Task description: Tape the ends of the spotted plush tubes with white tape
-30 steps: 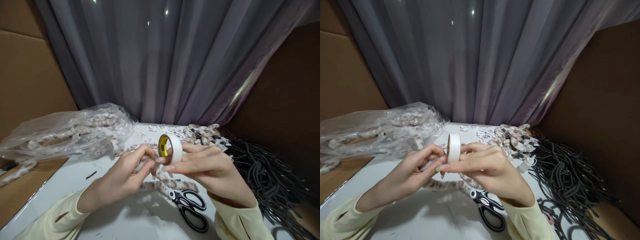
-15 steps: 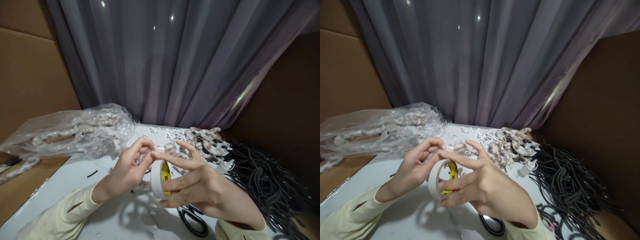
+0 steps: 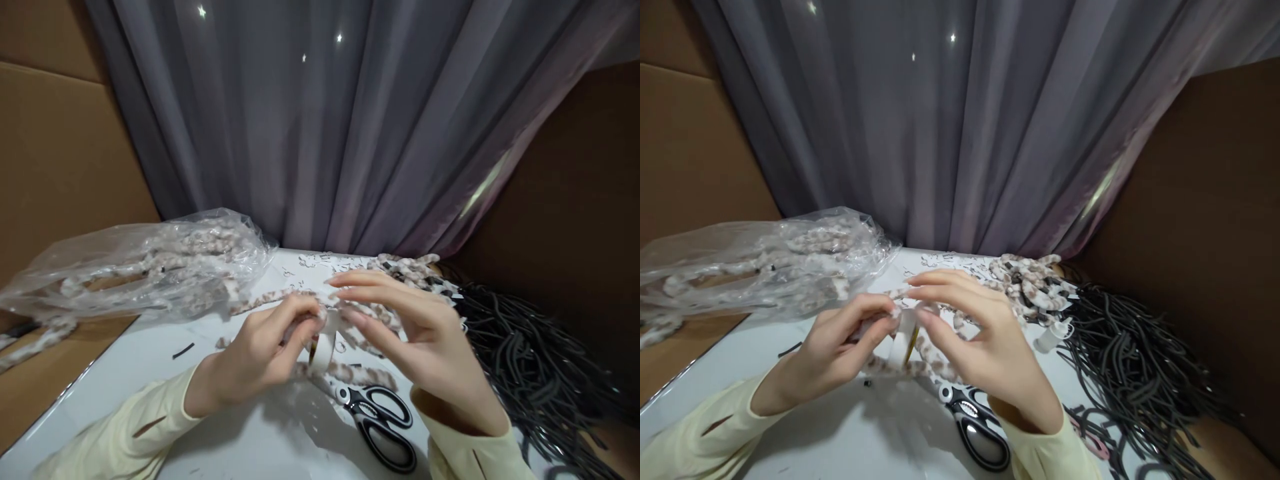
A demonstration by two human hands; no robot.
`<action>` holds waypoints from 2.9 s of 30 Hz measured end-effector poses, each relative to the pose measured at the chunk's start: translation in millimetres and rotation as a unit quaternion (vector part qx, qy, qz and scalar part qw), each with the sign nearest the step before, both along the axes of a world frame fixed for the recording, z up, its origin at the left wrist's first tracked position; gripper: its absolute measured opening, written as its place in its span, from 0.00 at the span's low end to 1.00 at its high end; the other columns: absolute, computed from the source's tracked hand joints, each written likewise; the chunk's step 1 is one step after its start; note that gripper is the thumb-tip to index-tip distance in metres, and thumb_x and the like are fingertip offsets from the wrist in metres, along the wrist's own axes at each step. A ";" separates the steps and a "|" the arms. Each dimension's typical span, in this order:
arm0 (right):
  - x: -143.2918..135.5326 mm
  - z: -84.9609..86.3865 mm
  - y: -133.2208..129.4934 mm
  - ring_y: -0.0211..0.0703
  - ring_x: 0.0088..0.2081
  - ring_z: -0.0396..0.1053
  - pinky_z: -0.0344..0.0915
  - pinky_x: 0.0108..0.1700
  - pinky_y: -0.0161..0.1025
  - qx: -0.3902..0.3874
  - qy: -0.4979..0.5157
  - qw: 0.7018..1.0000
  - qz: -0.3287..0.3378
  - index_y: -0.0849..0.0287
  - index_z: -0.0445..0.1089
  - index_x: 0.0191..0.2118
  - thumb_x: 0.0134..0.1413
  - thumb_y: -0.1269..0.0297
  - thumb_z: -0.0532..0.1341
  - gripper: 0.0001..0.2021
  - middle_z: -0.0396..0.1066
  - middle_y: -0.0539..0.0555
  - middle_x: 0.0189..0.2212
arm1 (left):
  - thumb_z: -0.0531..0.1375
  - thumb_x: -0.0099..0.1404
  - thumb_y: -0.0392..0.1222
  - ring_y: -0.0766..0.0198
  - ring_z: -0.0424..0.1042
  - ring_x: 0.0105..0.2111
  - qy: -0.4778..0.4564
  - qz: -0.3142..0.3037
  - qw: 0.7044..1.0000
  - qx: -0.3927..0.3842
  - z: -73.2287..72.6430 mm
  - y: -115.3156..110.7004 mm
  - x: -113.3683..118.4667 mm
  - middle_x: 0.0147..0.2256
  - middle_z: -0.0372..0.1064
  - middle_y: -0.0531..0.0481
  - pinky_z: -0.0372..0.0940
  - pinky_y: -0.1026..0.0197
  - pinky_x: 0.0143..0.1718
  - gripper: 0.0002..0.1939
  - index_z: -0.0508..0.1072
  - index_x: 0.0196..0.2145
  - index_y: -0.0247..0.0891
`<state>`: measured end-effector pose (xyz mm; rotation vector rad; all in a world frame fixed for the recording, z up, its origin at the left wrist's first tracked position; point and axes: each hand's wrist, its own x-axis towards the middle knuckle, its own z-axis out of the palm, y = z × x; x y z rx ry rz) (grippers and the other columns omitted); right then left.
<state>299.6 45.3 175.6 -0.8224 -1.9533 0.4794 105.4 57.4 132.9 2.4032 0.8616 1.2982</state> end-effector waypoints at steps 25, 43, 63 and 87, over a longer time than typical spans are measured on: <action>0.2 -6.4 13.0 0.44 0.36 0.70 0.63 0.38 0.36 -0.092 -0.072 0.991 -0.064 0.60 0.72 0.33 0.51 0.59 0.62 0.09 0.73 0.55 0.33 | 0.48 0.68 0.33 0.71 0.65 0.23 0.079 0.006 0.997 0.004 3.1 5.6 -1.9 0.27 0.64 0.55 0.60 0.69 0.25 0.05 0.61 0.39 0.38; -15.5 -28.1 29.1 0.27 0.13 0.55 0.47 0.15 0.29 -0.431 0.192 0.880 0.059 0.63 0.69 0.23 0.38 0.56 0.69 0.15 0.63 0.45 0.13 | 0.54 0.63 0.26 0.67 0.70 0.31 0.073 0.133 0.944 0.293 -12.1 27.5 -2.0 0.32 0.68 0.49 0.65 0.67 0.34 0.10 0.62 0.42 0.33; -13.4 -21.6 15.7 0.44 0.38 0.67 0.65 0.41 0.41 0.140 -0.029 0.987 -0.067 0.61 0.72 0.36 0.50 0.71 0.64 0.05 0.75 0.55 0.34 | 0.51 0.66 0.30 0.74 0.64 0.23 0.027 0.036 0.987 0.155 -14.3 18.7 1.6 0.32 0.67 0.51 0.60 0.71 0.25 0.08 0.61 0.43 0.35; -17.5 -39.7 26.3 0.40 0.29 0.62 0.57 0.42 0.42 0.243 -0.293 0.920 -0.091 0.61 0.64 0.31 0.55 0.80 0.50 0.09 0.67 0.52 0.25 | 0.49 0.67 0.48 0.70 0.62 0.21 -0.043 -0.003 0.946 -0.320 2.5 14.3 5.7 0.22 0.65 0.57 0.54 0.68 0.22 0.10 0.61 0.36 0.39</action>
